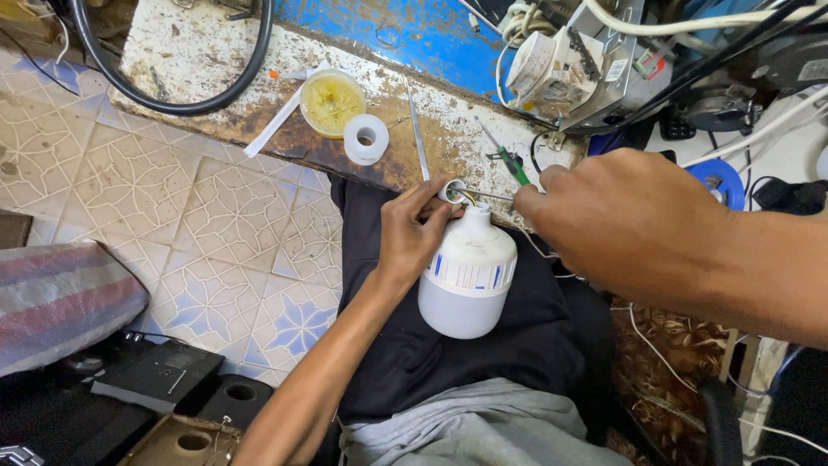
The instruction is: Reassembling and repairing a large LED light bulb by soldering wires and fitting the housing components together.
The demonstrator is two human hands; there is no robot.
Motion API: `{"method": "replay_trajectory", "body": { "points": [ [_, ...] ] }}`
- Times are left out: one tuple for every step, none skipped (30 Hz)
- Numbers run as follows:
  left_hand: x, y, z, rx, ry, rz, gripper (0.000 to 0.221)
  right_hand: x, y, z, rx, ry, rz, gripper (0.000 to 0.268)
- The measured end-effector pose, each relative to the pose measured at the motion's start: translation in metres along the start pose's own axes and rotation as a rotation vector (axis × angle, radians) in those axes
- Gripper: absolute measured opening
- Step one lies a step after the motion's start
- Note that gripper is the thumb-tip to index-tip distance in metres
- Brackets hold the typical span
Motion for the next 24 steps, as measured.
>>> {"method": "replay_trajectory", "body": {
  "points": [
    [0.001,0.0,0.0,0.002,0.004,0.002,0.037,0.004,-0.003,-0.01,-0.004,0.004,-0.002,0.011],
    [0.001,0.001,0.0,0.004,0.0,0.004,0.037,0.007,0.002,-0.018,0.163,-0.039,0.165,0.012],
    [0.0,0.001,-0.001,0.008,-0.006,0.002,0.037,0.008,0.005,-0.023,0.335,-0.08,0.332,0.031],
    [0.0,0.0,0.0,0.01,-0.004,0.002,0.037,0.01,0.005,-0.026,0.335,-0.078,0.329,0.031],
    [0.0,-0.001,0.001,0.007,-0.001,-0.004,0.036,0.011,0.009,-0.027,0.504,-0.058,0.42,0.029],
    [0.0,-0.002,0.001,0.004,0.002,-0.01,0.036,0.012,0.013,-0.027,0.675,-0.038,0.51,0.033],
    [0.001,-0.002,0.001,0.007,0.006,-0.007,0.036,0.013,0.009,-0.039,0.674,-0.033,0.507,0.033],
    [0.001,-0.002,0.002,-0.011,-0.006,0.0,0.035,0.009,0.009,-0.043,0.813,-0.105,0.69,0.027],
    [0.0,-0.002,0.001,-0.025,-0.018,0.006,0.033,0.004,0.005,-0.048,0.954,-0.177,0.871,0.026],
    [-0.001,-0.002,0.001,-0.018,-0.014,0.007,0.033,0.003,0.005,-0.043,0.956,-0.173,0.865,0.026],
    [0.0,-0.001,0.001,-0.032,-0.013,0.011,0.034,0.003,0.005,-0.042,0.947,-0.145,0.84,0.025],
    [0.001,0.0,-0.001,-0.045,-0.012,0.014,0.035,0.002,0.004,-0.041,0.938,-0.116,0.815,0.024],
    [0.001,-0.001,0.0,-0.03,0.006,0.03,0.035,0.002,0.01,-0.03,0.934,-0.094,0.796,0.024],
    [0.0,-0.002,0.001,-0.012,0.0,0.026,0.034,0.003,0.016,-0.021,0.877,-0.07,0.742,0.022],
    [0.004,-0.003,-0.002,0.013,0.004,0.031,0.034,0.008,0.023,-0.016,0.815,-0.033,0.68,0.02],
    [0.0,-0.004,-0.001,0.034,0.033,0.056,0.034,0.006,0.024,-0.007,0.806,0.002,0.653,0.02],
    [0.001,-0.007,0.002,0.014,0.014,0.021,0.037,0.008,0.026,-0.001,0.685,0.015,0.549,0.021],
    [0.002,-0.013,0.005,-0.008,-0.006,-0.014,0.039,0.013,0.028,0.004,0.56,0.031,0.45,0.028],
    [0.003,-0.006,-0.001,0.005,0.036,0.004,0.039,0.012,0.025,0.0,0.535,0.058,0.42,0.028],
    [0.005,-0.002,-0.003,0.004,0.002,-0.006,0.041,0.013,0.024,0.0,0.464,-0.004,0.418,0.026],
    [0.0,0.001,-0.001,-0.001,-0.048,-0.028,0.042,0.01,0.021,0.007,0.403,-0.079,0.427,0.024],
    [0.004,0.0,-0.003,0.007,-0.023,-0.022,0.042,0.01,0.021,0.003,0.388,-0.065,0.408,0.024],
    [0.003,-0.003,-0.002,0.007,-0.041,-0.048,0.045,0.008,0.013,0.002,0.257,-0.069,0.25,0.019],
    [0.003,-0.006,0.001,0.007,-0.059,-0.074,0.048,0.006,0.005,0.003,0.128,-0.069,0.094,0.017]
  ]
}}
Point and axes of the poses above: each hand's wrist, its own x-axis towards the middle knuckle, its own z-axis out of the palm, y = z × x, the point moved 5 cm from there along x, towards the middle knuckle, and after that the axes turned 14 degrees about x, right-handed, at the moved point
